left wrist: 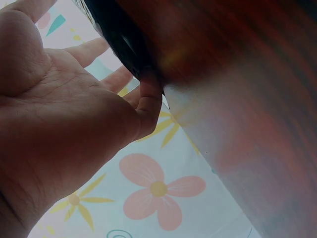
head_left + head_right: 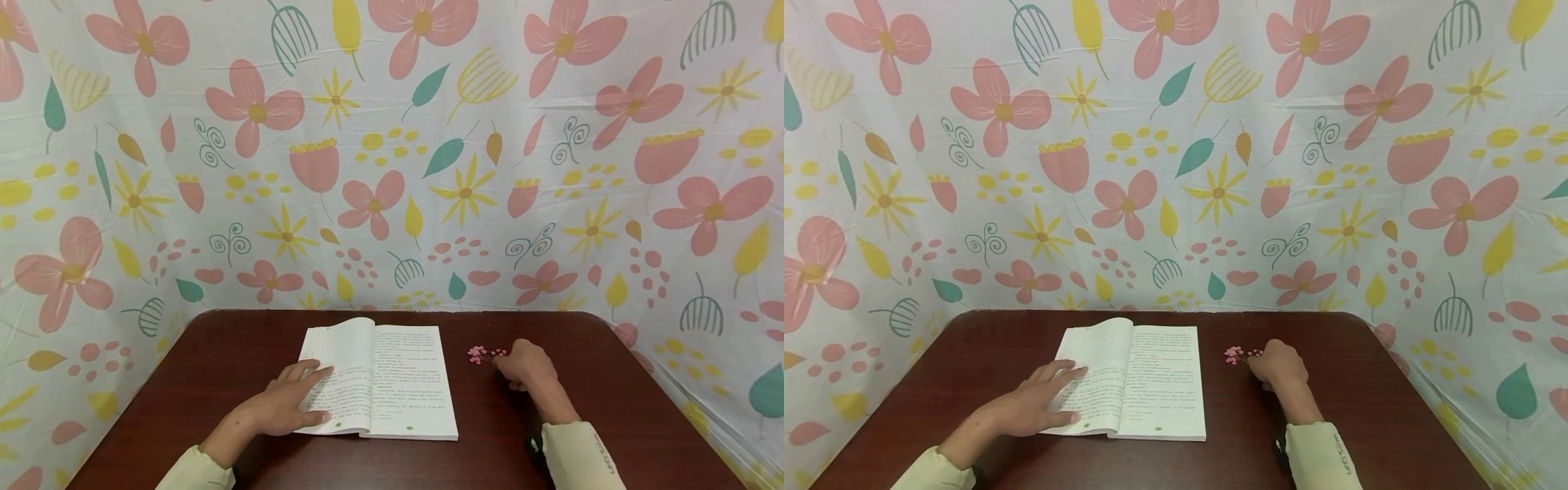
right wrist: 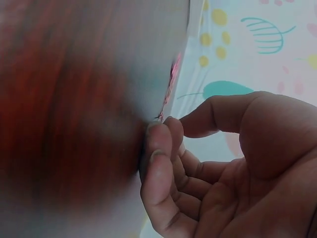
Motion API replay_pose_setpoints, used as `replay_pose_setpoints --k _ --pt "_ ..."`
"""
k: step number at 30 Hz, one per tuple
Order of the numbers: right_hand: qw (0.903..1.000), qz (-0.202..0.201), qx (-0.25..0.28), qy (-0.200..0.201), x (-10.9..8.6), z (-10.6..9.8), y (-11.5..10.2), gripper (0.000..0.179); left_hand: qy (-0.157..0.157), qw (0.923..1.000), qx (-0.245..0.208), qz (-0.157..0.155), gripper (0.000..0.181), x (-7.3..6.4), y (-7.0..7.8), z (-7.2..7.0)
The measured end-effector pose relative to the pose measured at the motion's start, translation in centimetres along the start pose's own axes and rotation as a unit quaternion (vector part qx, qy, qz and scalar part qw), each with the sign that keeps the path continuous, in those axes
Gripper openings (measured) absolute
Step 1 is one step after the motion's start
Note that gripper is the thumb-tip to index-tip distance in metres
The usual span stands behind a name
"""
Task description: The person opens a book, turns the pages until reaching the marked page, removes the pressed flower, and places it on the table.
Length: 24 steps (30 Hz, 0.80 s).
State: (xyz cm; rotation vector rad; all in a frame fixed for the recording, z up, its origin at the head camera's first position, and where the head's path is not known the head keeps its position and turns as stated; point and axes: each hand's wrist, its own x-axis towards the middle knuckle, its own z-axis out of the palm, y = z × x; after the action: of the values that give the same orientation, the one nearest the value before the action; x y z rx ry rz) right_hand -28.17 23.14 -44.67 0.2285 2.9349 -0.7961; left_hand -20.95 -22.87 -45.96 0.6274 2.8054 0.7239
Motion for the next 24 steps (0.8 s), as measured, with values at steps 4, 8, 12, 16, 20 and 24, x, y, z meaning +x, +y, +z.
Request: replay_pose_setpoints --k 4,8,12,16,20,24 --pt "0.9999 -0.011 -0.001 0.008 -0.5 -0.2 -0.2 0.031 0.001 1.0000 0.002 0.002 0.079 0.0 -0.1 0.0" --pt "0.9994 -0.022 -0.001 0.028 -1.0 -0.1 -0.5 0.035 -0.001 1.0000 -0.001 0.002 0.079 0.0 0.0 -0.1" --pt "0.9971 -0.057 0.007 0.050 -1.8 0.2 -0.9 0.032 -0.001 1.0000 -0.002 0.002 0.079 -0.1 0.1 -0.2" --pt "0.9923 -0.108 0.020 0.059 -2.8 0.6 -1.4 0.020 0.003 1.0000 0.001 0.000 0.079 0.0 0.0 -0.1" --pt "0.9866 -0.146 0.038 0.060 -4.0 1.2 -1.9 0.027 0.006 1.0000 0.002 -0.001 0.079 0.1 0.0 0.0" --pt "0.9806 -0.177 0.059 0.059 -5.0 1.9 -2.3 0.032 0.007 1.0000 0.001 0.001 0.079 0.2 -0.1 0.0"
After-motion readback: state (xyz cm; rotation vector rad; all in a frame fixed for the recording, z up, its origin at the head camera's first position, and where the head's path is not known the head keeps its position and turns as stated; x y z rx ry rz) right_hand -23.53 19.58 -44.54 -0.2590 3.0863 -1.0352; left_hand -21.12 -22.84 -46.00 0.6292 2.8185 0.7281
